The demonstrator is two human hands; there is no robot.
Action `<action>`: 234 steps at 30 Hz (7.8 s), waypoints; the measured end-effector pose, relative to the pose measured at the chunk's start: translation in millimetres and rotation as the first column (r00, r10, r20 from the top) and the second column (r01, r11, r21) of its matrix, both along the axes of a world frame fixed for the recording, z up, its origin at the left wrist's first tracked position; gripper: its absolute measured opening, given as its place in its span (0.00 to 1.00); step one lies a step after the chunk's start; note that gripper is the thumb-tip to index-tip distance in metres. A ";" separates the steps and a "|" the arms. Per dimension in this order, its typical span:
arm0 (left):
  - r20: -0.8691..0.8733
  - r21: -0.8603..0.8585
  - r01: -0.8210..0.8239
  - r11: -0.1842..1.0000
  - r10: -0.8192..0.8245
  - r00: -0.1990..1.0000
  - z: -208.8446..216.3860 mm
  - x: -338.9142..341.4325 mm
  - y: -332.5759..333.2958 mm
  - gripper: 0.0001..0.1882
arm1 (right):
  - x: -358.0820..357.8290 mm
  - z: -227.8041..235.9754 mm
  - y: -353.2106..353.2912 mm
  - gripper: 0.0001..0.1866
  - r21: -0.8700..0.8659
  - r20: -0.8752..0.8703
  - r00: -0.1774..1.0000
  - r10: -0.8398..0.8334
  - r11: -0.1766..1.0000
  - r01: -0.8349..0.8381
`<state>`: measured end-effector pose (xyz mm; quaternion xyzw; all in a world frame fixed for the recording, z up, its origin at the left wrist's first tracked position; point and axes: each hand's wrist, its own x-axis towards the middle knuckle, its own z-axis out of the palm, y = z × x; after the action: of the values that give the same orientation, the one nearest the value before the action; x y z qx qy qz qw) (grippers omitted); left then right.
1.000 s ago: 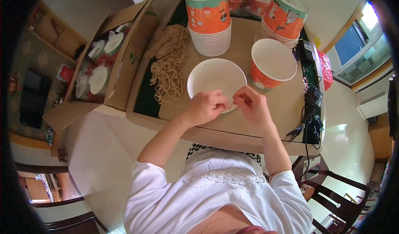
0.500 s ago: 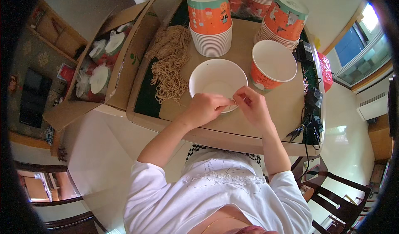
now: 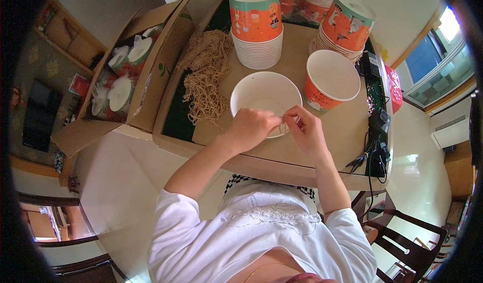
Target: Tying thin decorative strings through pre-punched holes in paper cups for product assembly.
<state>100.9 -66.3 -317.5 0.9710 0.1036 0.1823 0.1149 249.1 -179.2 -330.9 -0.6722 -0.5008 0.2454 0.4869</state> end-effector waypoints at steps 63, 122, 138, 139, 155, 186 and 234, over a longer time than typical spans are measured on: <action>-0.162 -0.981 -0.173 0.086 0.124 0.979 5.7 -7.9 12.3 0.07 | -25.7 -18.9 -3.8 0.08 0.274 -0.123 0.990 -0.065 0.957 0.096; -0.097 -0.942 -0.129 0.311 0.118 0.988 6.7 -5.0 13.6 0.04 | -24.7 -18.2 2.5 0.05 0.328 -0.028 0.995 -0.100 0.939 0.104; -0.081 -0.954 -0.126 0.273 0.171 0.982 18.7 -12.2 11.4 0.03 | -26.5 -16.6 0.5 0.05 0.230 -0.056 0.996 -0.062 0.970 0.074; -0.084 -0.952 -0.128 0.279 0.163 0.983 19.1 -12.2 11.3 0.03 | -26.1 -17.4 0.4 0.05 0.231 -0.044 0.997 -0.060 0.970 0.069; -0.108 -0.909 -0.152 0.387 0.134 0.985 11.2 -8.6 11.2 0.11 | -24.9 -18.5 2.1 0.05 0.240 -0.017 0.997 -0.071 0.968 0.073; -0.099 -0.881 -0.148 0.450 0.131 0.986 15.9 -13.8 14.7 0.04 | -26.4 -5.4 -1.7 0.06 0.204 0.017 1.000 -0.020 0.979 0.016; 0.136 -0.899 -0.023 0.438 0.328 0.935 -6.1 -2.6 -10.2 0.07 | -26.1 -12.4 -2.5 0.05 0.269 -0.044 0.994 -0.100 0.957 0.108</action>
<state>98.3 -76.5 -323.6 0.7134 0.2664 0.2533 0.5966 223.0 -181.7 -343.3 -0.6208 -0.4865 0.1585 0.5940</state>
